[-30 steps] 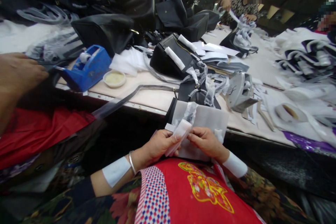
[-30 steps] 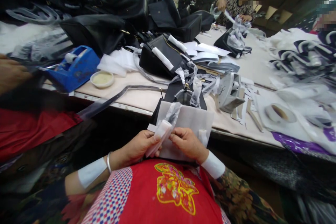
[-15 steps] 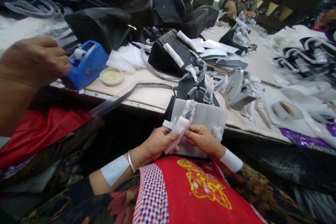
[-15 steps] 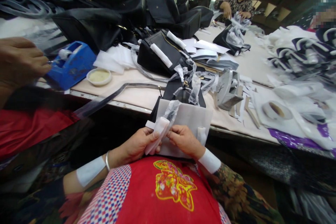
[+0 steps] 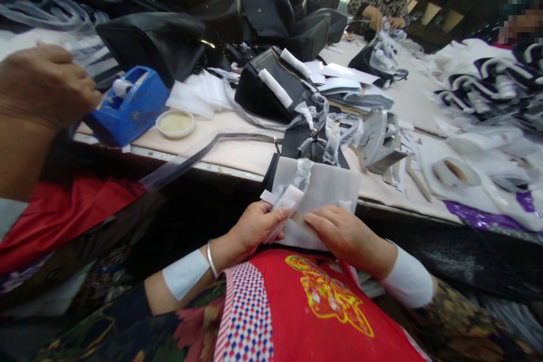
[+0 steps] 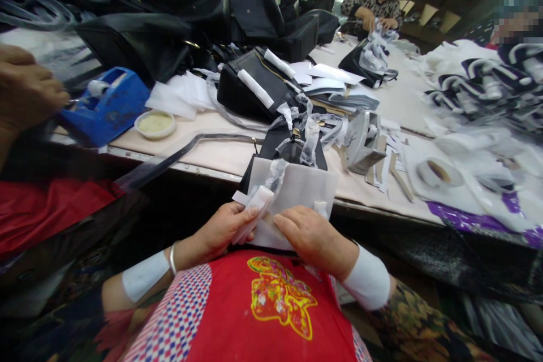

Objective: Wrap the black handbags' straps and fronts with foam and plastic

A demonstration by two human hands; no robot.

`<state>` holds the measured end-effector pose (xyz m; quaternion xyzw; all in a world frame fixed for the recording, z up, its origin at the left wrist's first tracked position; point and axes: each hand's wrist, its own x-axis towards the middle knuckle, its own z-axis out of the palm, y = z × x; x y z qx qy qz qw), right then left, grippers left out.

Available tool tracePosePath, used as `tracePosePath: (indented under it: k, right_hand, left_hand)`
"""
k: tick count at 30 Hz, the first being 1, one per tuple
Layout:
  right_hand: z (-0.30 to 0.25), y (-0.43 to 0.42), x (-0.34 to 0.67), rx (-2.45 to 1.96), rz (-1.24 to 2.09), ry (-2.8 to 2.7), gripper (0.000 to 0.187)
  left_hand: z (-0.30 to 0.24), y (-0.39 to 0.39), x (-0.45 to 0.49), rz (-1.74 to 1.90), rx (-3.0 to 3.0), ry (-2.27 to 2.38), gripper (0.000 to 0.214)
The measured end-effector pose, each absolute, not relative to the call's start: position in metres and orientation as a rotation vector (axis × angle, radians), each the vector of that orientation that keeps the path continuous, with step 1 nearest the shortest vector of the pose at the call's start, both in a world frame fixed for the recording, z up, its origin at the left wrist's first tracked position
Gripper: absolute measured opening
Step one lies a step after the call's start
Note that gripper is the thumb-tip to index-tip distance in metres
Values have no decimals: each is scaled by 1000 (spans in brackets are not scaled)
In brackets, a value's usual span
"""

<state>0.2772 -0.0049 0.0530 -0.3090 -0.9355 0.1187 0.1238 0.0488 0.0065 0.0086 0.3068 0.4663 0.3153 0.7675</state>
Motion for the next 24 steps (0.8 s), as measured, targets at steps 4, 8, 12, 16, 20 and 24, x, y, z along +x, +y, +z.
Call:
tracePosePath:
  k: [4,8,12,16,20,24]
  right_hand:
    - [76,15,257,-608,28,-2911,23]
    - [85,35,235,-506,94,-2873,21]
    - [75,50,226,-730,513,-2691,18]
    - [65,53,223,-793,762,-2628,18]
    - [59,49,220,-834,744,-2518,21]
    - [49,44,218,-903,727,-2365,19]
  left_hand:
    - [4,5,53,673,840,1058,42]
    - [6,4,56,694,1095,1142,31]
    - [8,4,55,701,1265,1211,23]
    - [8,3,49,717,1359,1107,20]
    - [13,4,44,658,1484,1044,32]
    - [16,2,47,719,1535,1119,39]
